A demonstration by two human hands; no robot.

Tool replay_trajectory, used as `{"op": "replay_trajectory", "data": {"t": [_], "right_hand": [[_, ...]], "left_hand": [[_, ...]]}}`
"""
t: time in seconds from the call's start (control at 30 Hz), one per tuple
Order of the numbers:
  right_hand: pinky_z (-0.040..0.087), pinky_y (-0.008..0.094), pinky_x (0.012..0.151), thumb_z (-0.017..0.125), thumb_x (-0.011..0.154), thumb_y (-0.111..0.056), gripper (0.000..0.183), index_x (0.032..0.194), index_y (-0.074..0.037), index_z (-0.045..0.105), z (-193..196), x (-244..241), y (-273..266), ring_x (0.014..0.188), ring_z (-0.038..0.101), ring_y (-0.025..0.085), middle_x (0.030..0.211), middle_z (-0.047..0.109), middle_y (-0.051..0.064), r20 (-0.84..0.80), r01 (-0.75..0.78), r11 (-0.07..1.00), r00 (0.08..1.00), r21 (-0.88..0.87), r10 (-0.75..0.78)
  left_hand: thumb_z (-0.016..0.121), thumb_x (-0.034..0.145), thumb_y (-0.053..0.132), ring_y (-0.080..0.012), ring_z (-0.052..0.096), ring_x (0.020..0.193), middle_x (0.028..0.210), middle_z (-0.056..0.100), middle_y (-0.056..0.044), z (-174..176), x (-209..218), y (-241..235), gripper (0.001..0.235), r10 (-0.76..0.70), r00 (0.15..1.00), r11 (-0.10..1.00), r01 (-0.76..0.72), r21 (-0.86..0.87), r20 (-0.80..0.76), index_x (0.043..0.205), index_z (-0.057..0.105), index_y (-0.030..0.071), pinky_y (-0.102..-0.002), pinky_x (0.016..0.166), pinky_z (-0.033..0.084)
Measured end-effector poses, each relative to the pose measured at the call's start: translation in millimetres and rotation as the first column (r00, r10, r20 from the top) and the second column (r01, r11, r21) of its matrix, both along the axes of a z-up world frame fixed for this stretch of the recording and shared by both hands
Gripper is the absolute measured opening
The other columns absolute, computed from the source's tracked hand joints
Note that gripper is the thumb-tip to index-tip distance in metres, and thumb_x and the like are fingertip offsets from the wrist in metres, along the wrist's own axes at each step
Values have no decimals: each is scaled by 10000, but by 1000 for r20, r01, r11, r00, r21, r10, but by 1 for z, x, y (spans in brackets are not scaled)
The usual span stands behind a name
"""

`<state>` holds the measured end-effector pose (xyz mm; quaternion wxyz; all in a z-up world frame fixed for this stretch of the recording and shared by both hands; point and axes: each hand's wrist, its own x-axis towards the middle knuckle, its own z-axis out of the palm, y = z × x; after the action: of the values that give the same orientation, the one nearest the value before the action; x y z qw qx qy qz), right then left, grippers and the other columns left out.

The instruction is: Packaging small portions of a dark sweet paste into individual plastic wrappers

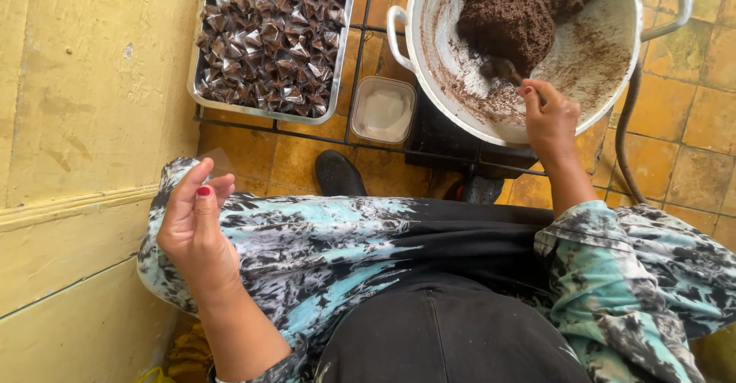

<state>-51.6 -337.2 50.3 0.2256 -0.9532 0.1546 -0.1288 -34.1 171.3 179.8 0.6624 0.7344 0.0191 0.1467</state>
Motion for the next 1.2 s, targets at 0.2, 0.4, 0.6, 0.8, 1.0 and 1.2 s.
{"op": "replay_trajectory", "data": {"t": [0.2, 0.4, 0.6, 0.8, 1.0, 1.2], "right_hand": [[401, 358, 905, 642, 1157, -262, 120, 1215, -279, 745, -7, -9, -25, 1047, 708, 194, 1034, 769, -52, -63, -193, 953, 981, -233, 184], [429, 305, 903, 696, 1059, -283, 151, 1200, -296, 747, -47, -10, -32, 1048, 714, 114, 1007, 773, -104, 67, -195, 868, 965, -456, 252], [420, 346, 870, 674, 1074, -275, 90, 1146, -281, 728, -58, -25, -29, 944, 729, 178, 931, 768, -60, 107, -82, 936, 986, -341, 125], [457, 322, 840, 682, 1011, -256, 100, 1081, -304, 735, -49, -24, 5, 907, 727, 181, 871, 749, -45, 146, -129, 952, 974, -279, 174], [454, 308, 806, 601, 1043, -171, 175, 1122, -232, 744, 10, -27, 28, 901, 719, 158, 897, 762, 7, 124, -18, 955, 992, 295, -19], [418, 182, 635, 548, 1003, -219, 265, 1206, -123, 688, 61, -38, 31, 833, 685, 88, 962, 765, 92, -18, 117, 330, 957, 937, -288]], "left_hand": [[497, 1083, -57, -271, 693, 1002, 1279, 640, -249, 3, -1, 0, 231, 11, 1000, 999, -11, 44, 11, 1272, 620, -110, -399, 926, 614], [482, 1074, -113, -294, 699, 1007, 1270, 646, -263, 9, -7, -13, 246, 8, 1000, 992, -10, 129, 21, 1274, 626, -105, -388, 921, 614], [496, 1037, -60, -261, 706, 1076, 1329, 645, -215, 21, -21, -66, 312, -103, 983, 995, 101, -20, -151, 1319, 618, -5, -352, 946, 611], [511, 1014, -43, -262, 712, 1105, 1328, 657, -194, -20, -26, -122, 322, -333, 919, 941, 312, -129, -212, 1306, 637, 7, -359, 952, 609], [539, 1005, -28, -204, 700, 1104, 1325, 662, -160, -66, -32, -140, 332, -406, 871, 913, 372, -169, -276, 1304, 674, 16, -313, 911, 608], [534, 974, -80, -180, 703, 1059, 1315, 664, -155, -101, -35, -162, 363, -403, 868, 881, 282, -380, -290, 1302, 673, -13, -284, 894, 614]]}}
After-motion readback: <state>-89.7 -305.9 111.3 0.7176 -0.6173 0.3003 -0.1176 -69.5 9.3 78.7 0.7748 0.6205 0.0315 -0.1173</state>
